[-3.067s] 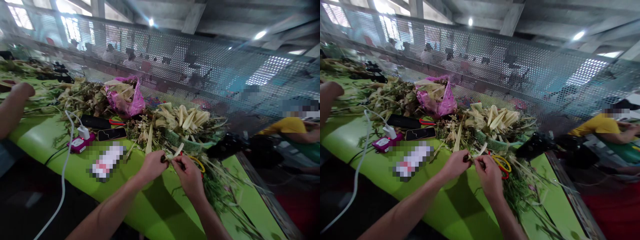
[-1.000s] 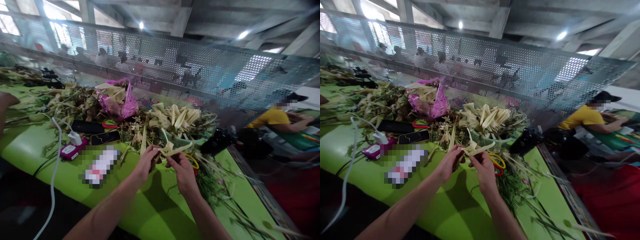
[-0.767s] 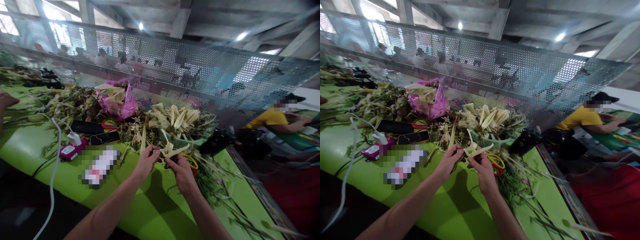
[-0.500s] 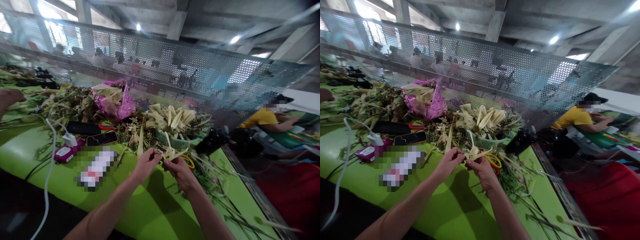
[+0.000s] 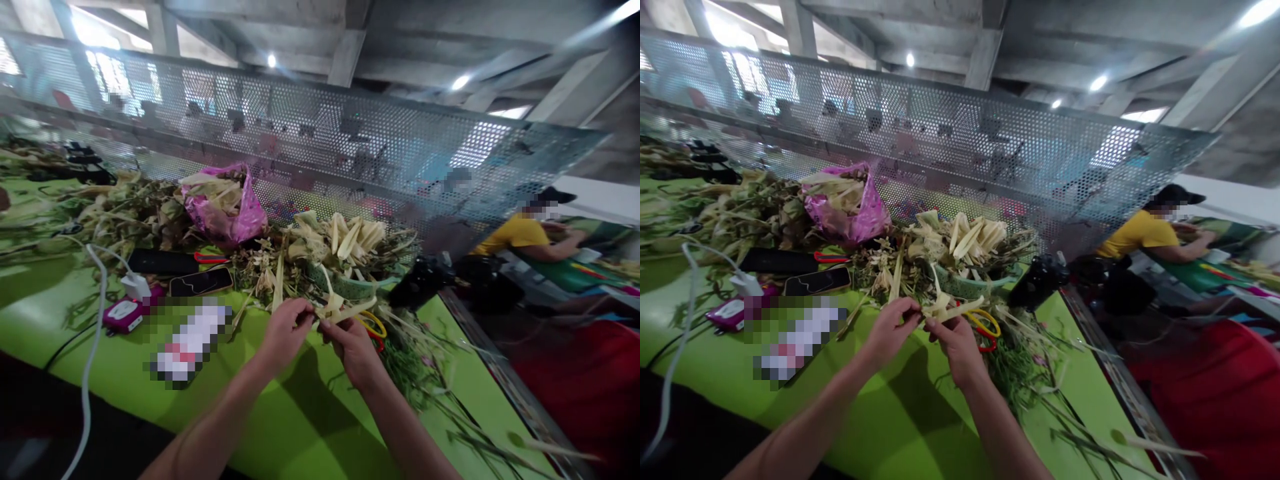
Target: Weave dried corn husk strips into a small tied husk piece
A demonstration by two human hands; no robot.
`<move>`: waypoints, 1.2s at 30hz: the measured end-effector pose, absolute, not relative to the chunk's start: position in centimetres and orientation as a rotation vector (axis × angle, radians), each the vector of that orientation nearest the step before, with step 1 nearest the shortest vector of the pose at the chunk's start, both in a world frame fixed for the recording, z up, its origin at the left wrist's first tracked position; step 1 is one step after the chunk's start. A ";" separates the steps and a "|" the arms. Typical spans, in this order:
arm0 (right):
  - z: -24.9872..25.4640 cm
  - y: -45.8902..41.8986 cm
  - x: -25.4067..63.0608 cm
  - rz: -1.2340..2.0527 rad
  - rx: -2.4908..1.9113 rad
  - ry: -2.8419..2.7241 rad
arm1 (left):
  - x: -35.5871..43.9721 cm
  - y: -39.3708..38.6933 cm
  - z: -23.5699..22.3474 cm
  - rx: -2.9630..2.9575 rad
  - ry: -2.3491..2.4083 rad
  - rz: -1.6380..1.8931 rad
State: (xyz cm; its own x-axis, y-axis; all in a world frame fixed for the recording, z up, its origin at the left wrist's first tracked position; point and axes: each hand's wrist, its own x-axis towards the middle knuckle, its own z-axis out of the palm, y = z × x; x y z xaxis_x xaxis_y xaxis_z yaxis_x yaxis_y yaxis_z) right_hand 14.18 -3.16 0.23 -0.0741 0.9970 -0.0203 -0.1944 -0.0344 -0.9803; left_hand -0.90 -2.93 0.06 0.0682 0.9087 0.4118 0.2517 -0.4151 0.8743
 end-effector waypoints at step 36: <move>1.6 -3.2 15.5 0.901 -1.175 -1.553 | -1.0 -3.0 0.6 1.307 0.736 1.064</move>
State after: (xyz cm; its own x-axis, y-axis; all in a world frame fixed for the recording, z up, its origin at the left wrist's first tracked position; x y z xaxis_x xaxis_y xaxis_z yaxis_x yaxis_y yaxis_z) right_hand 15.49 -3.21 1.57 -0.0809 0.9642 0.2524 0.2592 0.2649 -0.9288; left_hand -1.00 -3.02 0.59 0.3737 0.9177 0.1345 -0.1978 -0.0628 0.9782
